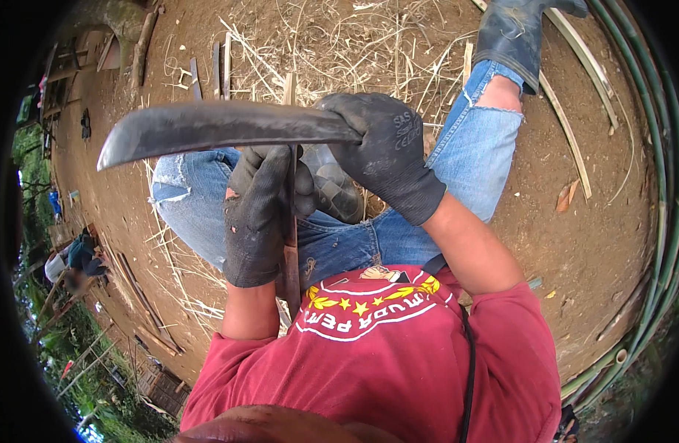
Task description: The person sits on the ground and uses a large curved blade to shave and sharpen the end of a long bamboo stick. They repeatedly scrape the blade against the bamboo to create a pointed tip, then inspect the result and continue refining the shape.
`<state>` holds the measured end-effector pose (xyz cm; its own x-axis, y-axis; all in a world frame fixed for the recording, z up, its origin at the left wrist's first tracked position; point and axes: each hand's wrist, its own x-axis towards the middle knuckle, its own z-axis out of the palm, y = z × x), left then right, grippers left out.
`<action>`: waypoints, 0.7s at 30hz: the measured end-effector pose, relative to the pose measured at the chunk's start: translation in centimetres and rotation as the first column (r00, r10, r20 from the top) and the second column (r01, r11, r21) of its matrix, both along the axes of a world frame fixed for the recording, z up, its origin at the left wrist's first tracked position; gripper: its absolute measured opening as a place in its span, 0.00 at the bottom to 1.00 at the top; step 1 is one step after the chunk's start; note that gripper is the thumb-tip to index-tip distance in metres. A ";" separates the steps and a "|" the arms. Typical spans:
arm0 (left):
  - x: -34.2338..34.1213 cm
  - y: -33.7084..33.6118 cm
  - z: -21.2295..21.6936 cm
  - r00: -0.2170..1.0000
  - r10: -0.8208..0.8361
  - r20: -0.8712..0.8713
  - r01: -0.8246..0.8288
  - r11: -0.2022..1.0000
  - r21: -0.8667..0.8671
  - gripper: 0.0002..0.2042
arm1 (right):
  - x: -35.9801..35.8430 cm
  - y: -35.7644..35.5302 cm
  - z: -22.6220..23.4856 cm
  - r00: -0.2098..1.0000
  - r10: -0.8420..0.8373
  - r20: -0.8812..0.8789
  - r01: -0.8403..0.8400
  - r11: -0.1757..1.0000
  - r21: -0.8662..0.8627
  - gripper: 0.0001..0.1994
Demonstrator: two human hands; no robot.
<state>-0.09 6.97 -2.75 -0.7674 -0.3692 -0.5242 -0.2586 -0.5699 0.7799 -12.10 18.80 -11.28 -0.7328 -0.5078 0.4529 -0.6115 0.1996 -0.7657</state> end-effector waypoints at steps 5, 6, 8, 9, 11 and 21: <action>0.1 0.3 0.2 0.999 0.028 0.034 -0.028 1.000 -0.008 0.12 | 0.7 0.2 2.7 0.990 0.006 -0.141 0.034 0.959 0.282 0.18; 0.2 0.5 0.1 0.998 0.052 0.039 -0.052 0.999 -0.012 0.12 | 0.9 0.2 3.1 0.984 0.004 -0.177 0.056 0.942 0.331 0.19; 0.2 0.5 -0.2 0.999 0.040 0.008 -0.040 0.999 -0.027 0.12 | 0.9 0.1 2.1 0.974 -0.009 -0.228 0.084 0.944 0.319 0.20; 0.1 0.5 -0.2 0.999 0.034 -0.007 -0.034 0.999 -0.034 0.12 | 0.8 0.1 1.7 0.967 -0.016 -0.253 0.097 0.945 0.313 0.21; -0.1 0.3 0.2 1.000 0.003 0.012 -0.003 1.000 -0.025 0.11 | 0.4 -0.1 2.0 0.959 -0.021 -0.281 0.124 0.927 0.353 0.18; -0.1 0.6 1.1 0.999 -0.024 -0.029 0.023 0.999 -0.022 0.10 | -12.1 1.2 -3.1 0.694 -0.314 -0.648 0.676 0.593 0.437 0.06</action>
